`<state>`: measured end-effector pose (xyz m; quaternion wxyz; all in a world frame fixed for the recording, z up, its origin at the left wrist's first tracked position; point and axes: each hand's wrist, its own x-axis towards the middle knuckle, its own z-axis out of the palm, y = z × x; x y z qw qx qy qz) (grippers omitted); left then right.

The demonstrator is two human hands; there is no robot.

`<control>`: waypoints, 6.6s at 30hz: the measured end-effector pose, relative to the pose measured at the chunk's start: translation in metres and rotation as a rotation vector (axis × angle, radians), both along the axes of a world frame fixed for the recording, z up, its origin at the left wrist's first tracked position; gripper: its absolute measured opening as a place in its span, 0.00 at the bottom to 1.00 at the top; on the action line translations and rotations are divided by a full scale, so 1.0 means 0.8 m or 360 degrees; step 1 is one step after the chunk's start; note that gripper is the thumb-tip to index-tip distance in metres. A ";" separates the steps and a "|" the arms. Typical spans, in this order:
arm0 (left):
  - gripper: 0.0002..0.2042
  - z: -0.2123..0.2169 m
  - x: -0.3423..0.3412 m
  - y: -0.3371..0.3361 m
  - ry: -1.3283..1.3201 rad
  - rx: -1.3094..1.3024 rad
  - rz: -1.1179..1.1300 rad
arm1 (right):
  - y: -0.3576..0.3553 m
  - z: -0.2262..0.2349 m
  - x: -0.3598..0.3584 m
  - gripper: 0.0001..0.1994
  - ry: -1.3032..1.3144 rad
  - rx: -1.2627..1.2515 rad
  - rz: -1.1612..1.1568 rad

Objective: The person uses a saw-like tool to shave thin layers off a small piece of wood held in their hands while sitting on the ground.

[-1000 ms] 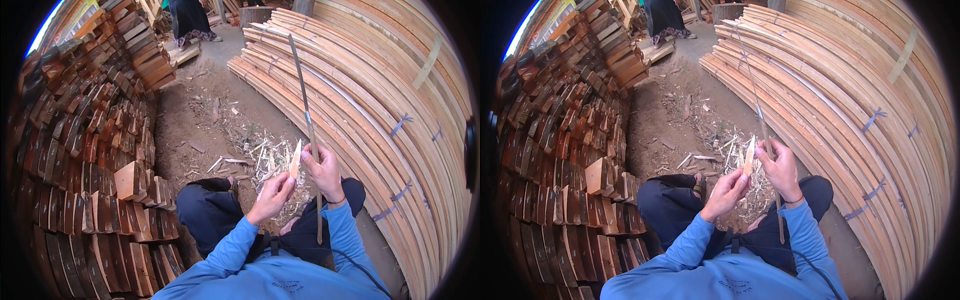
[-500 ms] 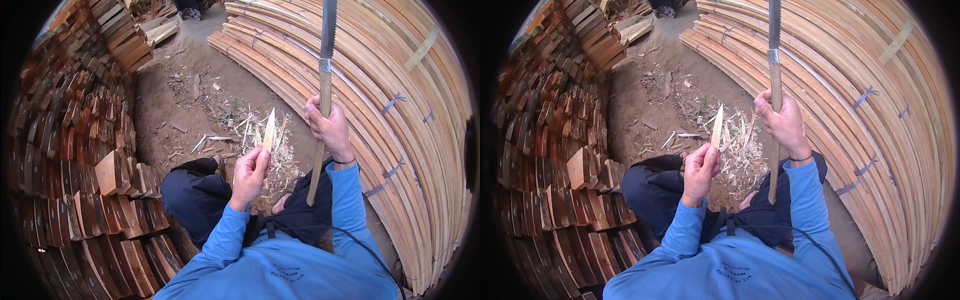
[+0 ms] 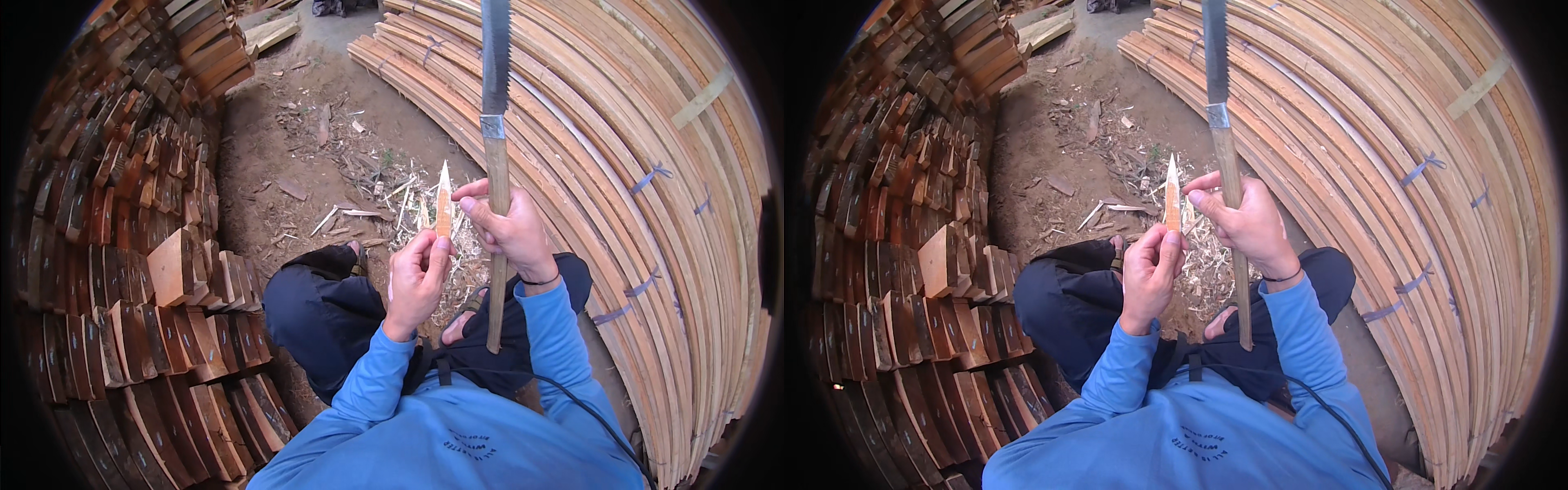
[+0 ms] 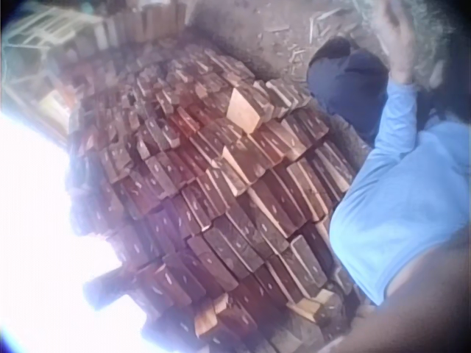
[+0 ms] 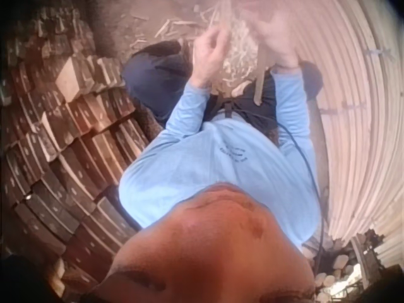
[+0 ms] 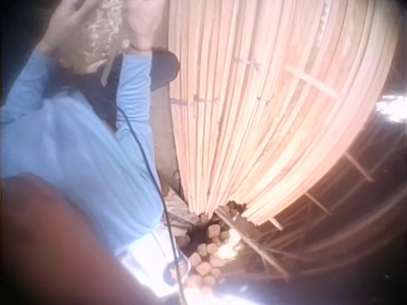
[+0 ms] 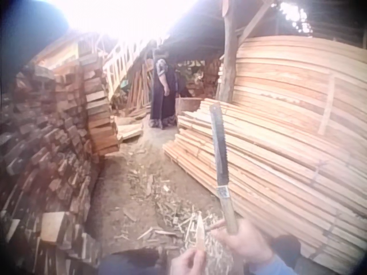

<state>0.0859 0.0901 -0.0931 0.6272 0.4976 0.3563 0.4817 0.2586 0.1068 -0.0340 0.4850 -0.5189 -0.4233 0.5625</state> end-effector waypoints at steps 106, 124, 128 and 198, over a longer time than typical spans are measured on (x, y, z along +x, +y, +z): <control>0.12 -0.002 -0.030 -0.001 -0.1082 -0.0839 -0.0347 | -0.048 -0.014 0.063 0.25 -0.1710 0.0404 0.0376; 0.12 -0.006 -0.023 0.001 -0.0955 -0.0801 -0.0358 | -0.028 -0.030 0.069 0.25 -0.1611 0.0294 0.0197; 0.12 -0.002 -0.024 0.001 -0.0997 -0.0874 -0.0370 | -0.040 -0.013 0.055 0.23 -0.1647 0.0300 0.0420; 0.11 -0.005 -0.030 0.000 -0.1624 -0.1112 -0.0745 | -0.041 -0.056 0.119 0.27 -0.1713 0.0261 -0.0012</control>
